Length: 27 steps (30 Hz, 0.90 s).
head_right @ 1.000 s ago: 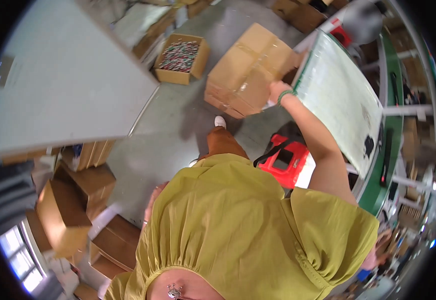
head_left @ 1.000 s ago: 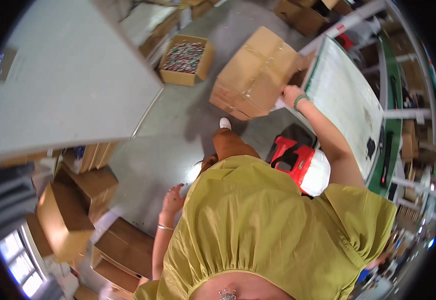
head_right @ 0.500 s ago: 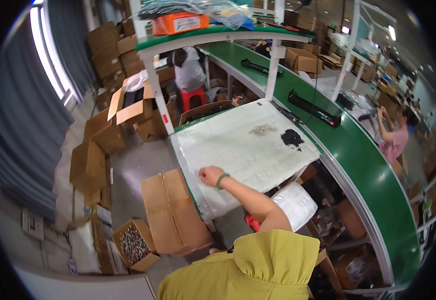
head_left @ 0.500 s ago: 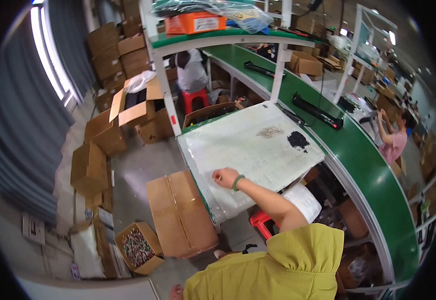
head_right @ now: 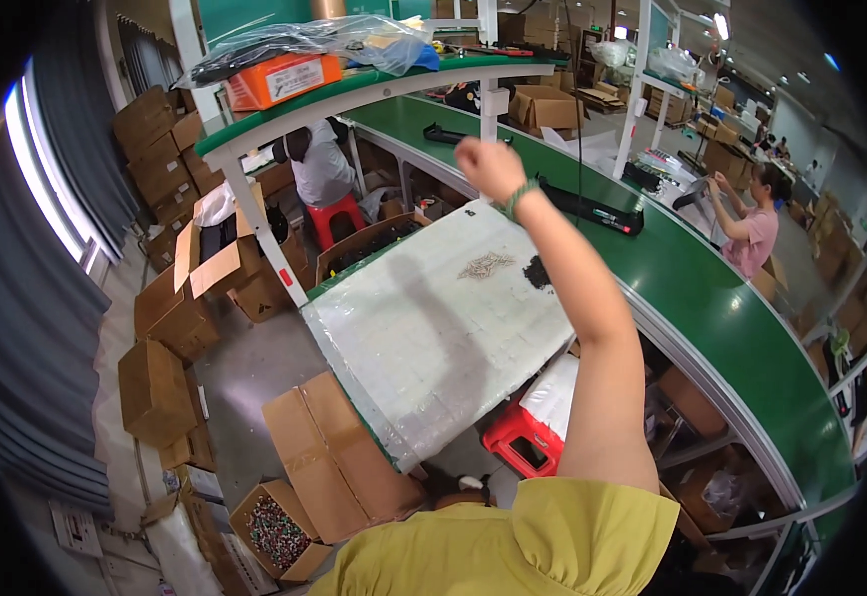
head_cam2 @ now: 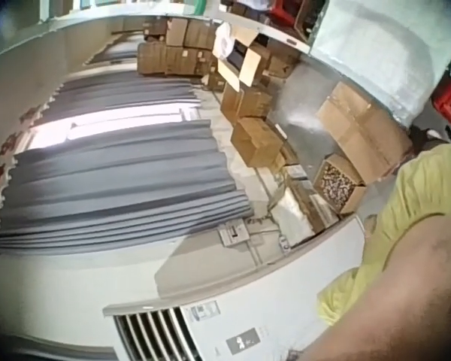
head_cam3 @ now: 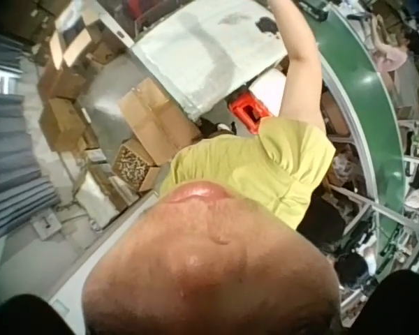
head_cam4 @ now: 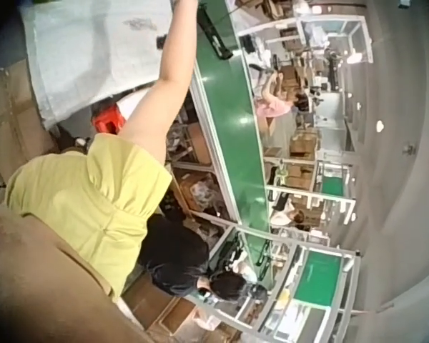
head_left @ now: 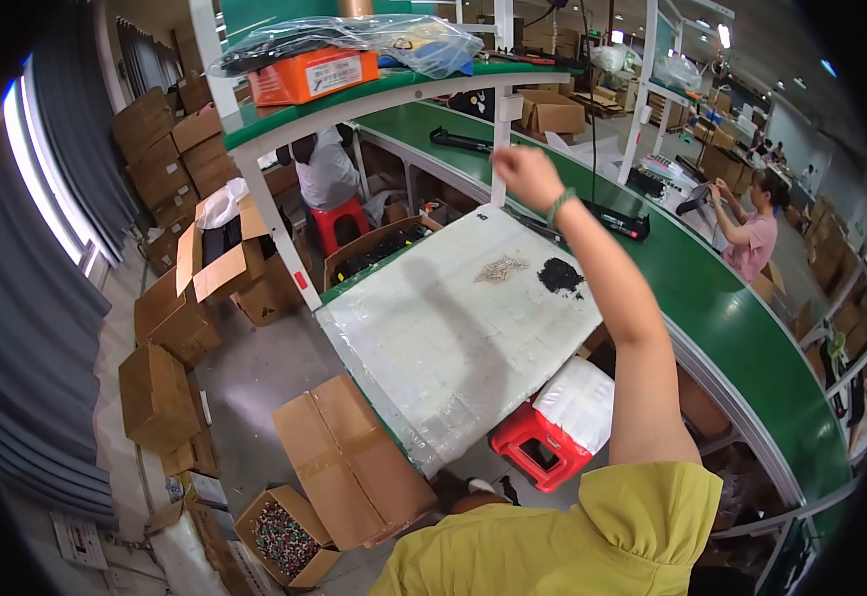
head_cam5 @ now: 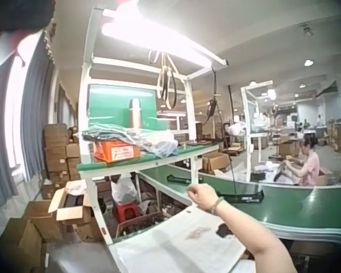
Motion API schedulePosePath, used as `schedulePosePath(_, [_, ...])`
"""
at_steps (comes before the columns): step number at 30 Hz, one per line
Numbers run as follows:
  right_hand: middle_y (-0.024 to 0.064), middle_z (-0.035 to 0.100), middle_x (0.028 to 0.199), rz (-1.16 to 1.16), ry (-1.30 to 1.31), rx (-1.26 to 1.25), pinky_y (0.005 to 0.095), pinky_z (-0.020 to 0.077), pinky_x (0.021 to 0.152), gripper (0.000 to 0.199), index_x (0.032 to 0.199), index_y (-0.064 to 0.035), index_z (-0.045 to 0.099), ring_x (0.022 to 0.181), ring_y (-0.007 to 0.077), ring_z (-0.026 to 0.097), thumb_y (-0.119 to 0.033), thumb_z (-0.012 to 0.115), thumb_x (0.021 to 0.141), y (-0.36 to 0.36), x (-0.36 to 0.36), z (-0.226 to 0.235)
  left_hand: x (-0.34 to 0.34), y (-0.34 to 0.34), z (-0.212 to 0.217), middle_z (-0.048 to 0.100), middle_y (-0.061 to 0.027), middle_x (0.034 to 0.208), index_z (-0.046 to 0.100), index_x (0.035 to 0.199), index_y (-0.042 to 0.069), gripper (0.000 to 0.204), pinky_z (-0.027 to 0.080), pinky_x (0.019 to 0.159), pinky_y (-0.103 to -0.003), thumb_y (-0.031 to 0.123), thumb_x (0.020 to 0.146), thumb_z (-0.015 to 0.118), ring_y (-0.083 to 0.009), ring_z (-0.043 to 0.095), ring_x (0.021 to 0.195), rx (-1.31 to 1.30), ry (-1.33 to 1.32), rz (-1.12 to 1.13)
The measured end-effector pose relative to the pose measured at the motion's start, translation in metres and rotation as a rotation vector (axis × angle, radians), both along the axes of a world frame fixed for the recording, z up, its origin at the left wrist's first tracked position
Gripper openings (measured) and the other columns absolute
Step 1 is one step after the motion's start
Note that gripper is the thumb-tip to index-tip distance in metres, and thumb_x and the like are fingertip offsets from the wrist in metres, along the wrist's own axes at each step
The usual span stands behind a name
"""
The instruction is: Packing black plastic parts into boxes, using an electric screwdriver to check or assemble components and a utility knife to open boxes.
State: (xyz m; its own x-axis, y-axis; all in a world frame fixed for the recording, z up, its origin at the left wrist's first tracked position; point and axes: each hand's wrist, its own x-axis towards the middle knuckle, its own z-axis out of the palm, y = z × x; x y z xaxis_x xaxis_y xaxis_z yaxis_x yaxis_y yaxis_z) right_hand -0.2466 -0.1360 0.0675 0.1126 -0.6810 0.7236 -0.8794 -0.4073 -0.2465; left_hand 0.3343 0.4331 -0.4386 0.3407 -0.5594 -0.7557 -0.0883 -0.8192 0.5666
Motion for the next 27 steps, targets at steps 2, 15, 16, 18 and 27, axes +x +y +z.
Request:
schedulePosePath(2, [0.014,0.064,0.079,-0.088,0.026,-0.142,0.0443,0.0493,0.071,0.017,0.086,-0.0132,0.064,0.076,0.034,0.061,-0.021,0.05,0.081,-0.029,-0.016,0.038,-0.002,-0.003,-0.012,0.051,-0.0148,0.108,0.033,0.131,0.004,0.06,0.044,0.073,-0.033,0.019,0.079,0.06,-0.0204,0.051,0.085,0.024,0.041,0.023])
schedulePosePath(15, [0.0191,0.059,0.103,-0.263,0.391,0.227,0.0455,0.0469,0.08,0.023,0.098,-0.0035,0.059,0.093,0.0349,0.058,-0.016,0.054,0.079,-0.195,-0.067,0.182,-0.174,-0.236,0.004,0.053,-0.0098,0.102,0.028,0.129,0.008,0.062,0.043,0.071,-0.029,0.023,0.079,0.061,-0.0175,0.052,0.082,-0.287,0.168,-0.067])
schedulePosePath(16, [0.0193,0.06,0.102,-0.286,0.33,0.01,0.0447,0.0472,0.079,0.023,0.097,-0.0028,0.058,0.092,0.0351,0.058,-0.017,0.054,0.08,-0.192,-0.068,0.179,-0.19,-0.258,0.006,0.053,-0.0097,0.101,0.029,0.127,0.008,0.06,0.043,0.071,-0.029,0.023,0.079,0.061,-0.0173,0.052,0.082,-0.317,0.18,-0.084])
schedulePosePath(18, [0.0188,0.061,0.091,-0.245,0.182,-0.363,0.0437,0.0476,0.075,0.022,0.095,-0.0026,0.055,0.088,0.0352,0.059,-0.022,0.054,0.083,-0.191,-0.083,0.17,-0.219,-0.314,0.011,0.054,-0.0094,0.1,0.031,0.125,0.007,0.056,0.043,0.071,-0.029,0.023,0.08,0.06,-0.0169,0.051,0.082,-0.38,0.203,-0.14])
schedulePosePath(27, [-0.0009,0.048,0.065,0.653,-0.738,-0.142,0.0212,0.0343,0.049,0.012,0.092,-0.0009,0.053,0.055,0.0061,0.042,-0.012,0.054,0.086,-0.028,0.019,-0.008,-0.29,-0.463,0.021,0.054,-0.0082,0.094,0.041,0.114,0.005,0.04,0.043,0.073,-0.028,0.022,0.082,0.059,-0.0152,0.05,0.082,-0.668,0.287,-0.136])
